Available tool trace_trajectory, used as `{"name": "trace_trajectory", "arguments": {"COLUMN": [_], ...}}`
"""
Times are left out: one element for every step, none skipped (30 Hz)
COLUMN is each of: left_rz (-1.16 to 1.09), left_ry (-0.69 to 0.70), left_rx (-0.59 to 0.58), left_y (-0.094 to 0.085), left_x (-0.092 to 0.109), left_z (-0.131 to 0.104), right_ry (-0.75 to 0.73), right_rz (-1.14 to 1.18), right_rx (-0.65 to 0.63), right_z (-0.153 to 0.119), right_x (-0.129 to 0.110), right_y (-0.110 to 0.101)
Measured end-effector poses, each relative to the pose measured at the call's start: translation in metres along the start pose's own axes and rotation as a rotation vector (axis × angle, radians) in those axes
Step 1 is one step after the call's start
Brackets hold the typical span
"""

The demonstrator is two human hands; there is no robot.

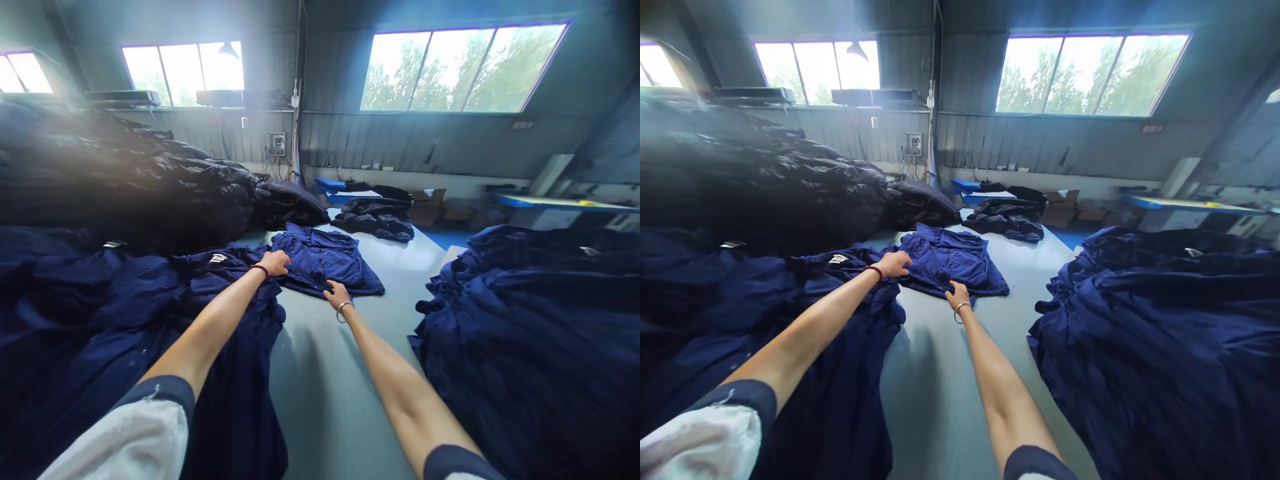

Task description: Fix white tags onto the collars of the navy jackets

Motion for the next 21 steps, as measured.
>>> {"name": "trace_trajectory", "arguments": {"left_rz": [0.026, 0.043, 0.061, 0.076, 0.091, 0.108, 0.126, 0.146, 0.166, 0.183, 0.196, 0.203, 0.205, 0.199, 0.188, 0.176, 0.163, 0.152, 0.143, 0.139, 0.14], "left_ry": [0.029, 0.052, 0.065, 0.075, 0.085, 0.096, 0.109, 0.12, 0.125, 0.124, 0.117, 0.105, 0.09, 0.073, 0.055, 0.037, 0.02, 0.005, -0.009, -0.021, -0.031], "left_rx": [-0.047, -0.081, -0.111, -0.13, -0.145, -0.158, -0.167, -0.169, -0.164, -0.155, -0.142, -0.125, -0.111, -0.099, -0.091, -0.082, -0.074, -0.066, -0.06, -0.054, -0.05], "left_y": [0.01, 0.02, 0.03, 0.04, 0.049, 0.058, 0.066, 0.074, 0.082, 0.089, 0.095, 0.101, 0.107, 0.113, 0.118, 0.123, 0.127, 0.129, 0.13, 0.13, 0.128], "left_x": [0.014, 0.026, 0.037, 0.047, 0.056, 0.064, 0.07, 0.076, 0.08, 0.083, 0.085, 0.085, 0.085, 0.084, 0.083, 0.082, 0.08, 0.079, 0.077, 0.076, 0.075], "left_z": [0.007, 0.013, 0.02, 0.026, 0.032, 0.038, 0.043, 0.048, 0.053, 0.056, 0.059, 0.062, 0.063, 0.065, 0.066, 0.067, 0.069, 0.071, 0.074, 0.078, 0.081], "right_ry": [-0.036, -0.071, -0.101, -0.124, -0.143, -0.159, -0.175, -0.192, -0.207, -0.22, -0.231, -0.238, -0.243, -0.244, -0.242, -0.233, -0.217, -0.194, -0.17, -0.151, -0.15], "right_rz": [-0.047, -0.093, -0.131, -0.161, -0.185, -0.204, -0.221, -0.235, -0.247, -0.257, -0.264, -0.269, -0.273, -0.28, -0.292, -0.313, -0.343, -0.378, -0.417, -0.458, -0.496], "right_rx": [-0.016, -0.032, -0.049, -0.068, -0.088, -0.107, -0.121, -0.131, -0.138, -0.147, -0.159, -0.174, -0.189, -0.205, -0.218, -0.228, -0.236, -0.242, -0.248, -0.25, -0.242], "right_z": [0.001, 0.003, 0.006, 0.009, 0.012, 0.015, 0.018, 0.022, 0.026, 0.029, 0.032, 0.035, 0.037, 0.039, 0.04, 0.041, 0.041, 0.042, 0.043, 0.045, 0.048], "right_x": [0.009, 0.017, 0.025, 0.033, 0.04, 0.047, 0.053, 0.058, 0.063, 0.067, 0.07, 0.072, 0.074, 0.076, 0.077, 0.077, 0.076, 0.076, 0.074, 0.072, 0.069], "right_y": [-0.002, -0.004, -0.006, -0.006, -0.007, -0.007, -0.008, -0.008, -0.008, -0.007, -0.006, -0.005, -0.004, -0.003, -0.002, -0.002, -0.003, -0.004, -0.007, -0.01, -0.014]}}
Point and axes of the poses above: each hand's wrist, its own z-axis towards the middle knuckle, its own y-axis out of the palm, x = y × z, the point moved 5 cm from there along z, towards the middle knuckle, and after that the axes turned 13 degrees about -y, right-handed, at the moved point
